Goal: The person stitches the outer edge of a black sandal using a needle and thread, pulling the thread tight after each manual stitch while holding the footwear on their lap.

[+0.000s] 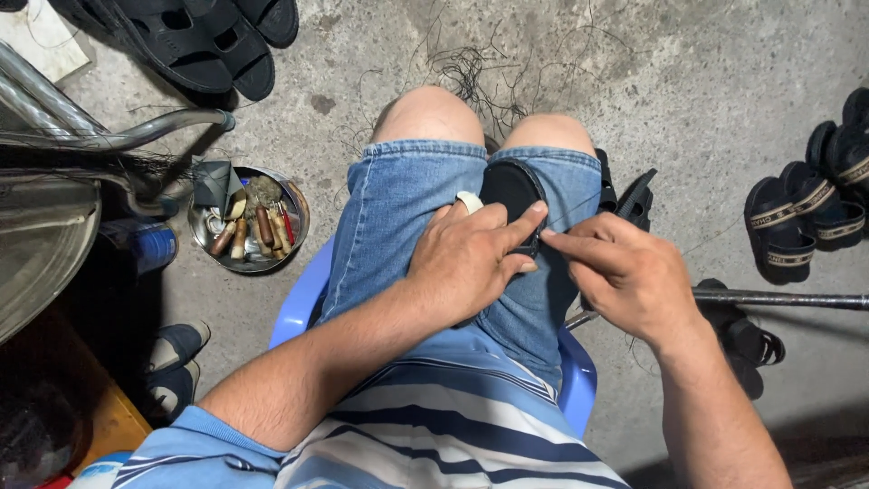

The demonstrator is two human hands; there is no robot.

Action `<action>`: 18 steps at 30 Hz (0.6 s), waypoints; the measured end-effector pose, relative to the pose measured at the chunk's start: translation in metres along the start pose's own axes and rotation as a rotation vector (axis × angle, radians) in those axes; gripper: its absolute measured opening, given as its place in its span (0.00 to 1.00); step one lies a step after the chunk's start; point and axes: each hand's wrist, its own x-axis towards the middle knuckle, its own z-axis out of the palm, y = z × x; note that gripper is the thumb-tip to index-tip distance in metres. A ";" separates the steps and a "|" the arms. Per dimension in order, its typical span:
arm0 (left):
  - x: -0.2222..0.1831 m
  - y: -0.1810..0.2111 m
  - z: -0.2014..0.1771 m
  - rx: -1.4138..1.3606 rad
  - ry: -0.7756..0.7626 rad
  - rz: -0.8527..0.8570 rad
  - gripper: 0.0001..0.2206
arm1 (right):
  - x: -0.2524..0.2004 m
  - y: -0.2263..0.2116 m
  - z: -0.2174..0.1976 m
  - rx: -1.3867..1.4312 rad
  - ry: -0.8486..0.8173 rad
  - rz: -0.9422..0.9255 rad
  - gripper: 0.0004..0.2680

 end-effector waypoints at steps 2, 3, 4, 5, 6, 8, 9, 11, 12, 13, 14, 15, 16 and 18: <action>0.000 0.000 -0.003 -0.005 -0.008 0.000 0.21 | 0.004 0.004 0.002 0.068 0.005 -0.027 0.11; -0.001 0.000 -0.004 -0.009 -0.022 0.002 0.21 | 0.004 0.006 0.003 0.139 0.012 -0.049 0.10; -0.001 -0.001 -0.004 -0.015 -0.026 0.000 0.21 | 0.003 0.009 0.006 0.138 0.008 -0.043 0.10; -0.002 -0.001 -0.004 -0.020 -0.034 0.007 0.21 | 0.003 0.012 0.008 0.177 0.018 -0.050 0.10; -0.001 -0.002 -0.005 -0.024 -0.039 0.015 0.21 | 0.003 0.016 0.010 0.214 0.029 -0.061 0.10; -0.001 -0.002 -0.008 -0.026 -0.055 0.023 0.21 | 0.004 0.014 0.011 0.248 0.047 -0.089 0.09; 0.000 -0.002 -0.009 -0.025 -0.070 0.032 0.21 | 0.005 0.014 0.011 0.283 0.067 -0.120 0.09; 0.000 -0.004 -0.007 -0.027 -0.069 0.035 0.21 | 0.004 0.011 0.012 0.269 0.080 -0.122 0.08; -0.001 -0.004 -0.007 -0.023 -0.061 0.040 0.21 | 0.005 0.010 0.013 0.254 0.095 -0.132 0.08; -0.001 -0.003 -0.006 -0.021 -0.062 0.038 0.21 | 0.003 0.006 0.014 0.257 0.095 -0.132 0.08; 0.000 -0.003 -0.007 -0.004 -0.047 0.045 0.21 | 0.005 0.003 0.016 0.200 0.124 -0.134 0.08; 0.000 -0.002 -0.009 0.013 -0.032 0.052 0.20 | 0.006 -0.001 0.017 0.144 0.154 -0.136 0.07; 0.002 -0.004 0.005 0.034 -0.017 0.031 0.20 | 0.000 0.002 0.013 0.164 0.148 -0.161 0.07; 0.006 -0.015 0.023 0.246 0.063 -0.044 0.27 | 0.000 0.006 0.008 -0.067 0.051 -0.207 0.07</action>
